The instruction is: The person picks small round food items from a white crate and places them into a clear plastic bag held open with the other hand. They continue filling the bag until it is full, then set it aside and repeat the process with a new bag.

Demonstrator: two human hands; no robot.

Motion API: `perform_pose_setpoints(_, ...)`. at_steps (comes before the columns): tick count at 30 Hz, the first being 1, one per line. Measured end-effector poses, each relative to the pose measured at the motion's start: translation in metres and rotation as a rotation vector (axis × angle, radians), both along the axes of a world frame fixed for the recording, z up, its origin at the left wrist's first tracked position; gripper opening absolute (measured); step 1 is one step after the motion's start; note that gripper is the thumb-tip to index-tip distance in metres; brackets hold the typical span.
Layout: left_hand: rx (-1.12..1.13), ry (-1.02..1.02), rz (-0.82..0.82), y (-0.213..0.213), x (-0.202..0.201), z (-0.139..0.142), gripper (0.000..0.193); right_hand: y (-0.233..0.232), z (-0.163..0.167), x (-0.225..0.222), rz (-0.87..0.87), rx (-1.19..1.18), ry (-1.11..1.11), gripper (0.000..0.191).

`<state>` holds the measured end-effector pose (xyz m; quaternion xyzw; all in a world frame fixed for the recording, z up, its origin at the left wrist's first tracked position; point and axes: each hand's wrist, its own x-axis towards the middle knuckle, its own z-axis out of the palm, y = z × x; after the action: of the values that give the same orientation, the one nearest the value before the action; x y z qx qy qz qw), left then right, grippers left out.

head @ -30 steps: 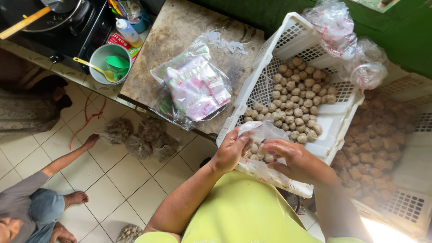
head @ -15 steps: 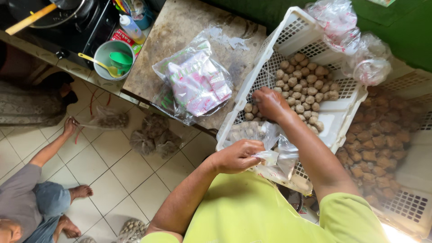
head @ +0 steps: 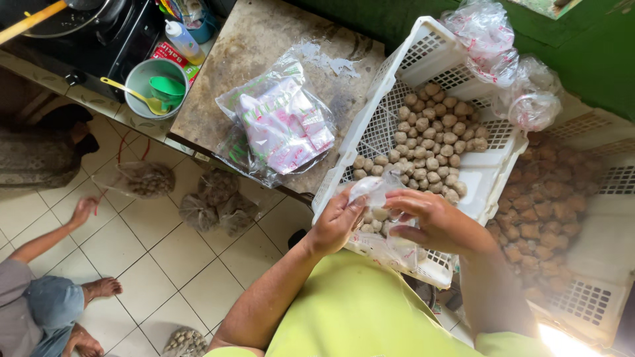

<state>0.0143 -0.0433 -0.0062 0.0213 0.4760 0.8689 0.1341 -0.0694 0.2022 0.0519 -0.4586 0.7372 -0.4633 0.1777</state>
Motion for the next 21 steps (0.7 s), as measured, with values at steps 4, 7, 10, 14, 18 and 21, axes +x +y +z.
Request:
perform_pose_setpoints(4,-0.568,0.606,-0.219,-0.01,-0.001,0.021,0.021,0.006,-0.022,-0.033,-0.079,-0.201,-0.604,0.011)
perform_pose_setpoints(7,-0.732,0.58,-0.415,-0.007,-0.005,0.039,0.015,-0.006,-0.047,-0.068,-0.616,0.053,-0.297,0.019)
perform_pose_setpoints(10,-0.772,0.537,-0.505,-0.005,-0.008,0.049,0.015,-0.044,-0.08,-0.086,-0.522,0.341,-0.038,0.03)
perform_pose_setpoints(14,-0.744,0.611,-0.453,-0.007,-0.008,0.05,0.014,-0.092,-0.111,-0.088,-0.299,0.474,0.209,0.033)
perform_pose_setpoints(18,-0.721,0.574,-0.444,-0.01,-0.006,0.047,0.015,-0.112,-0.119,-0.09,-0.275,0.408,0.262,0.037)
perform_pose_setpoints(21,-0.699,0.57,-0.432,-0.011,-0.006,0.045,0.015,-0.105,-0.12,-0.103,-0.341,0.412,0.318,0.033)
